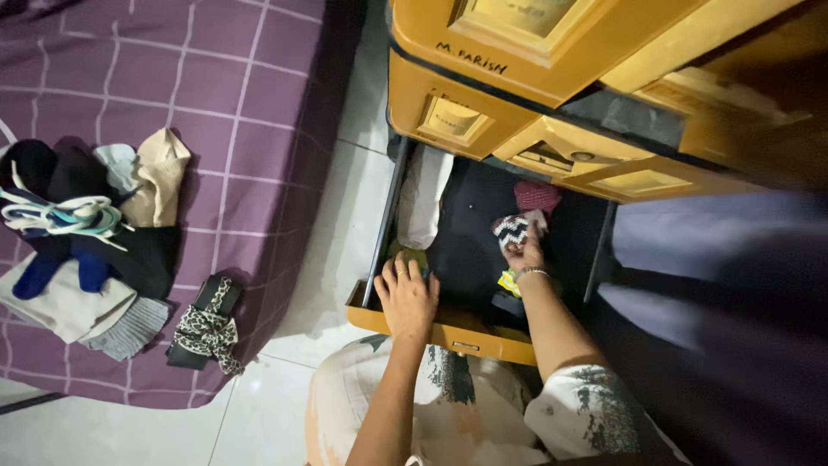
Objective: The person folds various socks and small garments on a bed and places them into a drawer. The person then picks up a green laundry basket and sorts through the remaining socks inside it.
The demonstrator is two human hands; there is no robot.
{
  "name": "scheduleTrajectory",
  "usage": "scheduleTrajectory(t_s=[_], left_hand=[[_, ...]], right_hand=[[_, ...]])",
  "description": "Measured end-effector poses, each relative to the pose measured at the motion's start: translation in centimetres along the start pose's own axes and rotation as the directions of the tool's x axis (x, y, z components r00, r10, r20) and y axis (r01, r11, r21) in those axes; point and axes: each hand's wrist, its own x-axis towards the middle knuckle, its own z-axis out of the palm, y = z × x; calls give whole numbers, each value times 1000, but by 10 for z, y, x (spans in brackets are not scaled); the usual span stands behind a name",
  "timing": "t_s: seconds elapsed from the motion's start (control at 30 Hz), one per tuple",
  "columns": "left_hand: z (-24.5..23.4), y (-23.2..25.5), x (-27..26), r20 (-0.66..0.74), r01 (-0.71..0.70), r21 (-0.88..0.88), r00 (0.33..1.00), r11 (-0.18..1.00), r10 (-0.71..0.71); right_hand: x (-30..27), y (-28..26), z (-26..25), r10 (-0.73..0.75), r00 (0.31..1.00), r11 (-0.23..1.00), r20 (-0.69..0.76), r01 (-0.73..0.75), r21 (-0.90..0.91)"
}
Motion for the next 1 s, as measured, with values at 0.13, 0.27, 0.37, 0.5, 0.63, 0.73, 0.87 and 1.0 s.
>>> scheduleTrajectory(t_s=[0.13,0.27,0.37,0.5,0.63,0.73,0.87,1.0], left_hand=[[6,-1,0,11,-4,15,1000,1000,4],[6,-2,1,44,1,3,999,1000,-1],[5,-3,0,16,-17,16,1000,1000,17],[3,-1,0,32,-8,3,999,1000,8],[5,-2,0,33,-5,-33,999,999,6],[6,-5,-1,17,-20,-33,1000,999,20],[3,-3,-1,32,-17,-33,999,999,19],[1,-3,0,58,-16,-30,998,999,17]], right_hand=[[14,6,2,-109,991,967,-76,124,224],[22,-1,24,-125,970,946,-206,180,271],[15,-8,37,-87,962,980,-260,129,149],[0,-12,45,-7,962,1000,-272,7,0],[-5,-11,43,28,952,996,-304,-53,-75],[-5,-7,40,32,928,989,-372,-83,-121],[-5,-3,43,-8,855,969,-518,-121,-214],[-8,-2,46,-18,900,944,-436,-129,-305]])
